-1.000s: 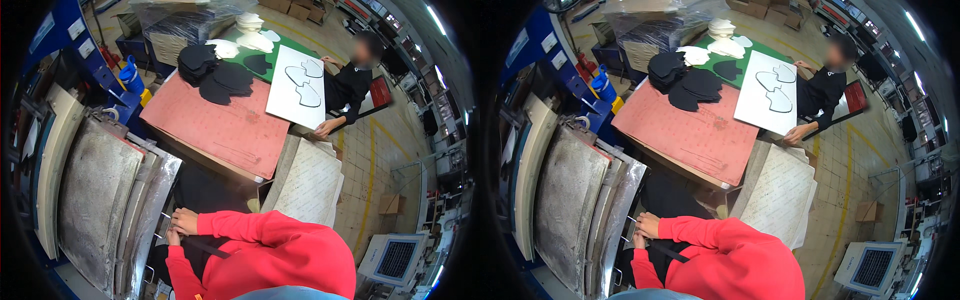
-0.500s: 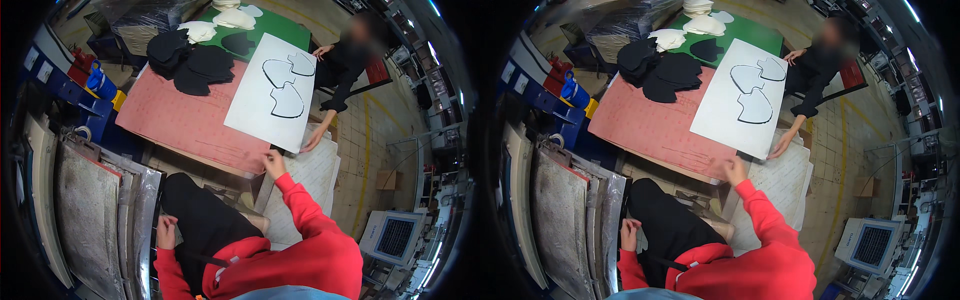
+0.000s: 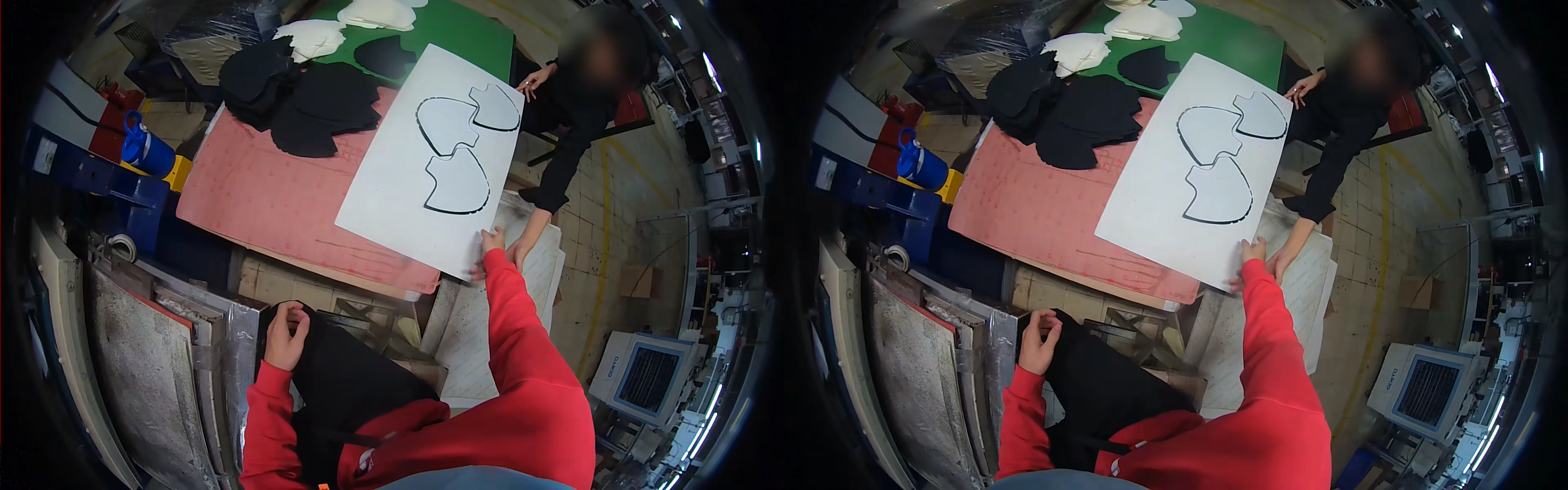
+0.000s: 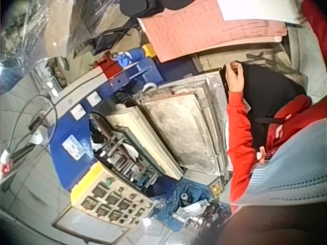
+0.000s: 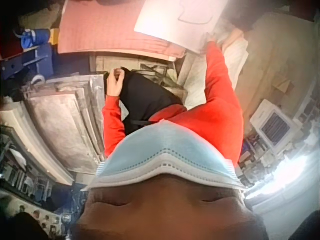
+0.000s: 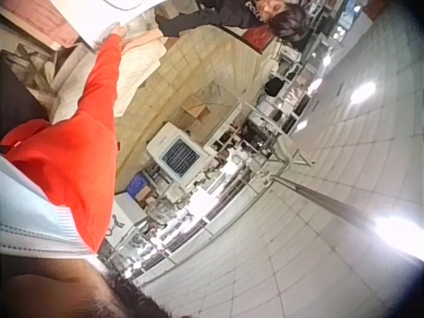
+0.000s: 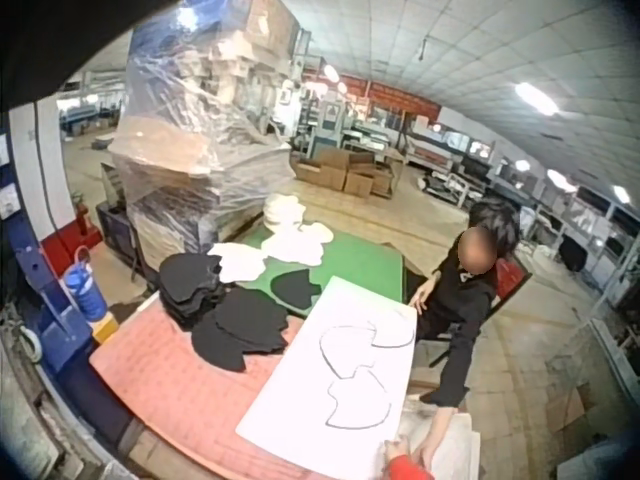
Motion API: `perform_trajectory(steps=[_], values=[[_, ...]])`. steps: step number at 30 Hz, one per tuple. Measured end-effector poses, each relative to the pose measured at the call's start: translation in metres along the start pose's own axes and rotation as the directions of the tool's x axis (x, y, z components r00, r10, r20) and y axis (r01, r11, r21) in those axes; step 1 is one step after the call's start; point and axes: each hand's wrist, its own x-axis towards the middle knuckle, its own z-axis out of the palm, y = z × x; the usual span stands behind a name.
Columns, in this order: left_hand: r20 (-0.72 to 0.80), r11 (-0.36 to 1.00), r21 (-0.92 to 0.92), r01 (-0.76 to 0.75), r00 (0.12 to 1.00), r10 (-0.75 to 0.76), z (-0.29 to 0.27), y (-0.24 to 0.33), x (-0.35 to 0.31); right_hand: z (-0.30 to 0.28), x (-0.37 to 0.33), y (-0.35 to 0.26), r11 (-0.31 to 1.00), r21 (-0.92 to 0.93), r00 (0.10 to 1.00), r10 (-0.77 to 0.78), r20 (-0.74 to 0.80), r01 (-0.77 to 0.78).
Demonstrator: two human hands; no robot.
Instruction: The operator places shoe components on a plate, loads it into a hydraulic press, activates the press, and then retrieves the pressed components.
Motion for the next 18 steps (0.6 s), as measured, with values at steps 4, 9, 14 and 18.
perform_trajectory(steps=[4,9,14,18], values=[[0.065,0.992,-0.093,0.084,0.995,-0.078,0.018,-0.014,0.007,0.007,0.004,0.002,0.980,-0.177,0.996,-0.093,-0.012,0.090],[-0.029,0.995,0.056,0.079,0.997,-0.078,0.053,-0.026,0.006,0.008,0.003,0.010,0.983,-0.166,0.996,-0.088,-0.015,0.085],[-0.163,0.997,0.072,0.039,0.986,-0.027,0.060,-0.031,0.010,0.008,-0.015,0.008,0.883,-0.181,0.887,-0.453,-0.093,0.433],[-0.093,0.993,0.102,0.066,0.994,-0.057,0.059,-0.029,0.011,-0.007,-0.019,-0.002,0.906,-0.187,0.903,-0.407,-0.140,0.380]])
